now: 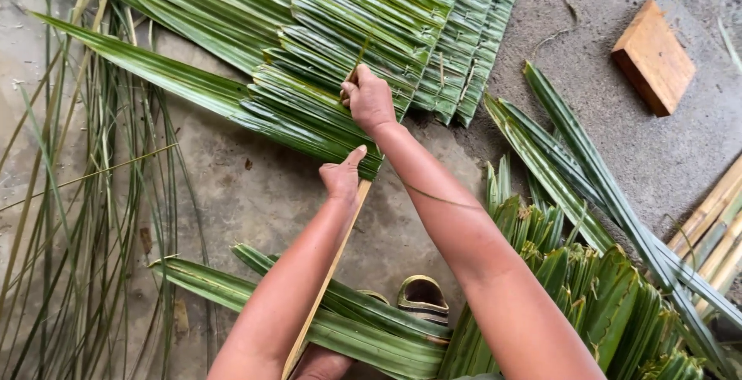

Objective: Weaving individual palm leaves onto a wooden slat to create a thatched panel.

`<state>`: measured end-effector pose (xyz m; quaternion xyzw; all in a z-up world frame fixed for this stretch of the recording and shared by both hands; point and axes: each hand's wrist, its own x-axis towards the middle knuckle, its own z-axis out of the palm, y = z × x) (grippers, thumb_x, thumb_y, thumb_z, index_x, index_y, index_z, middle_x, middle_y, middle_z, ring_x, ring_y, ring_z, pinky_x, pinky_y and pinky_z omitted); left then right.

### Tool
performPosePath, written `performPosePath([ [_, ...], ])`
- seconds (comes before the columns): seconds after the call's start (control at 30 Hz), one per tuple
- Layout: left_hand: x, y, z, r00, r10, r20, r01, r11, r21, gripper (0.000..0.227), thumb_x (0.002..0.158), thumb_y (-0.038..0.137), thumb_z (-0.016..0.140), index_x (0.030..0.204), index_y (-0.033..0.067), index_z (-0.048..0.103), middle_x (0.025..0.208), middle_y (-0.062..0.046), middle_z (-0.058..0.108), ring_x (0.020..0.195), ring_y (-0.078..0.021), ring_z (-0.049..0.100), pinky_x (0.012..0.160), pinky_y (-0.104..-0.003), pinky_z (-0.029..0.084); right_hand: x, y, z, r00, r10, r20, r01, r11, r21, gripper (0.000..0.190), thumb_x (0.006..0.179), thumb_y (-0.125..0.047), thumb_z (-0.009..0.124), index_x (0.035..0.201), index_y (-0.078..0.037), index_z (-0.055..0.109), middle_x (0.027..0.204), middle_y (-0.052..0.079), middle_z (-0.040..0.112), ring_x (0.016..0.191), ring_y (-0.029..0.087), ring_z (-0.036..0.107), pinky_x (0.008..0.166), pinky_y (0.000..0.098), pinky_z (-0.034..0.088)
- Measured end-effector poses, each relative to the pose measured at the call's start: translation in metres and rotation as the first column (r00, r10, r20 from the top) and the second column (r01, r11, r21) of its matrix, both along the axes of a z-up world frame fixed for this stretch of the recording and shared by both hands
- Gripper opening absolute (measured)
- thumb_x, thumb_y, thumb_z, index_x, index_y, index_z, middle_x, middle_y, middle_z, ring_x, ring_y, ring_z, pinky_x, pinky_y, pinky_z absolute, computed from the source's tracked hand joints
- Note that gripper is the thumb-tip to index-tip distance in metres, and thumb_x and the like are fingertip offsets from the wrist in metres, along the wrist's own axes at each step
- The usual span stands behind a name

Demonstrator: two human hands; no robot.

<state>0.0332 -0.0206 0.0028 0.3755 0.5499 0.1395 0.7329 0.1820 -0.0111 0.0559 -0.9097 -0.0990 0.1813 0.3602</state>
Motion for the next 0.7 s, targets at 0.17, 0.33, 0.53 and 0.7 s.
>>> performPosePath([
  [0.17,-0.002,-0.001,-0.015,1.0,-0.008,0.021,0.008,1.0,-0.028,0.046,0.059,0.009,0.099,0.092,-0.0093,0.072,0.083,-0.016,0.07,0.08,-0.0188,0.069,0.074,-0.037,0.056,0.004,-0.048,0.046,0.985,-0.156,-0.066,0.17,0.883,0.437,0.01,0.101,-0.015,0.061,0.102,-0.007,0.055,0.079,0.015,0.076,0.068,0.02,0.076,0.059,0.0305,0.064],
  [0.33,-0.002,0.002,-0.014,1.0,0.017,0.011,-0.016,0.997,-0.075,0.05,0.056,0.01,0.101,0.09,-0.0086,0.069,0.083,-0.017,0.069,0.078,-0.022,0.071,0.071,-0.039,0.057,-0.066,-0.099,0.071,0.99,-0.11,0.084,0.084,0.96,0.266,0.013,0.096,-0.019,0.071,0.091,-0.011,0.062,0.07,0.008,0.074,0.064,0.019,0.074,0.058,0.0343,0.059],
  [0.53,-0.001,0.003,0.002,0.999,0.025,0.043,-0.019,0.993,-0.118,0.054,0.059,0.009,0.099,0.096,-0.0113,0.066,0.089,-0.018,0.066,0.083,-0.0222,0.068,0.078,-0.04,0.056,-0.105,-0.102,0.035,0.976,-0.177,-0.124,0.215,0.726,0.653,0.009,0.098,-0.004,0.07,0.098,0.001,0.062,0.085,0.018,0.076,0.077,0.02,0.076,0.067,0.0285,0.066],
  [0.7,0.003,0.001,-0.009,1.0,0.012,0.014,-0.011,0.997,-0.076,0.057,0.055,0.013,0.103,0.092,-0.0099,0.067,0.085,-0.02,0.067,0.081,-0.0246,0.069,0.077,-0.042,0.056,-0.106,-0.097,0.038,0.98,-0.201,0.012,0.153,0.782,0.604,0.004,0.095,-0.006,0.073,0.094,-0.004,0.069,0.082,0.013,0.076,0.075,0.015,0.073,0.067,0.0257,0.065],
])
